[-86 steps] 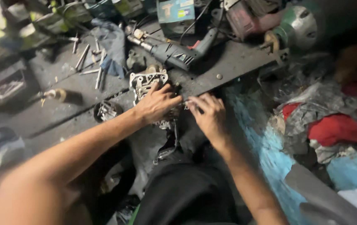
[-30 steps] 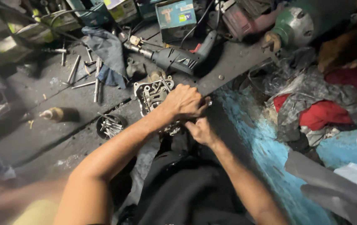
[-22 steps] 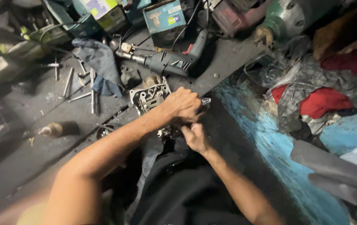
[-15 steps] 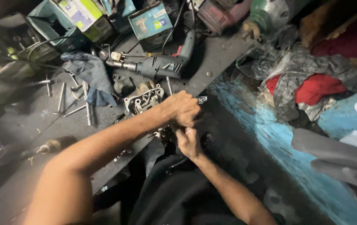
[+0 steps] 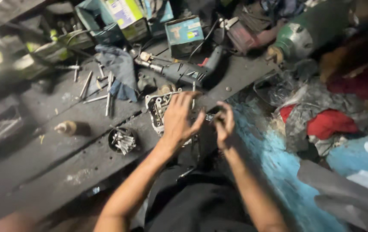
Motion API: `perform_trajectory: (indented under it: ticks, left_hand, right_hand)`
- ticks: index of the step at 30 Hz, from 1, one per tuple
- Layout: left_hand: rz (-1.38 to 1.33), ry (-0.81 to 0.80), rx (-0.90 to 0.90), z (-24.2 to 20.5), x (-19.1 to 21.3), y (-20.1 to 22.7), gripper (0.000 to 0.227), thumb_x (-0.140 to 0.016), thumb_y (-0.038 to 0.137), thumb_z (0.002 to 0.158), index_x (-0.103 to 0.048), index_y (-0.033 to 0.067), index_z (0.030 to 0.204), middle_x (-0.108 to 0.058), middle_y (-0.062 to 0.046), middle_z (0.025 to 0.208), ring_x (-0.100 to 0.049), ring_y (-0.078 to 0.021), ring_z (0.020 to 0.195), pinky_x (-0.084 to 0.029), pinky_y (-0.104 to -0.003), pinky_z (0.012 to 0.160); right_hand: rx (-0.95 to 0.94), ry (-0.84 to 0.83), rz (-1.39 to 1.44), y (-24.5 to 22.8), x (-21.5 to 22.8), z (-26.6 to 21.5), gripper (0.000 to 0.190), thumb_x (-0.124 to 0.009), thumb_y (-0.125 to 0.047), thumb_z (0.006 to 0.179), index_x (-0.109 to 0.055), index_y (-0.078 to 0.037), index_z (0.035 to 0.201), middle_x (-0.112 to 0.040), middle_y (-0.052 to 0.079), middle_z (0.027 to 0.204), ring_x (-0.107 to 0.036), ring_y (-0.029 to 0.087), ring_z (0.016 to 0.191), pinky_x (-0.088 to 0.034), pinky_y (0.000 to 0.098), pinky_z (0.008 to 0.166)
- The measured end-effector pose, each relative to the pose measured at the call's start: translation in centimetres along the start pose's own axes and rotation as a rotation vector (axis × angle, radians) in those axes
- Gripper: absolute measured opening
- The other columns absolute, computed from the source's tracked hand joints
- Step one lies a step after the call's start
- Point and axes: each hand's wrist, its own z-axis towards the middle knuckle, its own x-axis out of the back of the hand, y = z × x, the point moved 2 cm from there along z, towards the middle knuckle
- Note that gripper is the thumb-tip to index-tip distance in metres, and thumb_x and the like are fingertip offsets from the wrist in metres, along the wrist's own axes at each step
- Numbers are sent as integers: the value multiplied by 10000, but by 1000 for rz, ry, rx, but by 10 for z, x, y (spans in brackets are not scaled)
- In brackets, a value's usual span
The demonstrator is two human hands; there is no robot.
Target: The person uses a T-handle wrench to tighten bolts on a disassembled engine cylinder head resting on a workbench. Another person briefly assists by holding the part steady while the first person continues tightening.
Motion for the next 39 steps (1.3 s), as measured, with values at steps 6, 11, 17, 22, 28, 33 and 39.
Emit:
perform_trajectory:
  ticks: [6, 11, 17, 22, 28, 33, 39]
  left_hand:
    - [319, -67, 423, -33, -40, 18, 653, -775, 378, 811, -561, -50, 1255, -662, -204, 991, -632, -376, 939, -536, -458, 784]
    - [784, 23, 533, -34, -87, 12, 344, -710, 170, 945, -596, 81, 1258, -664, -65, 935, -683, -253, 901, -528, -402, 743]
    - [666, 16, 488, -43, -87, 3, 539, -725, 116, 866, -542, 49, 1368, -667, -61, 832, -705, -247, 704, -536, -405, 621]
    - [480, -92, 580, -39, -81, 8, 698, -775, 129, 690, -502, 6, 1320, -662, -137, 850, -705, -330, 711, -553, -455, 571]
    - [497, -217, 444, -35, -67, 7, 695, -752, 83, 694, -503, 15, 1339, -664, -126, 934, -685, -298, 903, -558, -428, 668]
    - [558, -338, 135, -30, -50, -2, 748, -775, 167, 688, -515, 20, 1373, -661, -71, 944, -605, -269, 1008, -461, -440, 930]
    - [403, -537, -79, -13, -40, -22, 740, -798, 282, 671, -543, 58, 1328, -687, -67, 996, -584, -257, 1070, -412, -436, 900]
  right_hand:
    - [477, -280, -500, -51, 8, 75, 301, -665, -64, 948, -648, -52, 1247, -675, 83, 1054, -640, 210, 1009, -521, 374, 935]
    - [839, -615, -606, -81, -19, 109, 165, -745, -105, 908, -704, -43, 1056, -686, 96, 1228, -611, 318, 1213, -458, 442, 1092]
    - [818, -881, -585, -69, -29, 130, 143, -807, -153, 864, -742, -57, 948, -705, 72, 1199, -605, 303, 1232, -440, 454, 1111]
    - [827, -887, -452, -46, -25, 138, 157, -815, -135, 880, -748, -59, 1000, -721, 80, 1192, -597, 312, 1257, -468, 447, 1100]
    - [814, -772, -399, -36, -13, 131, 179, -849, -104, 860, -730, -58, 985, -727, 48, 1162, -623, 285, 1221, -498, 422, 1076]
    - [781, -572, -435, -38, 6, 107, 191, -857, -101, 851, -725, -70, 987, -711, 55, 1126, -622, 293, 1161, -502, 415, 1028]
    - [728, -321, -595, -48, 18, 62, 195, -836, -57, 841, -742, -91, 1009, -706, 38, 1133, -615, 284, 1150, -460, 412, 1029]
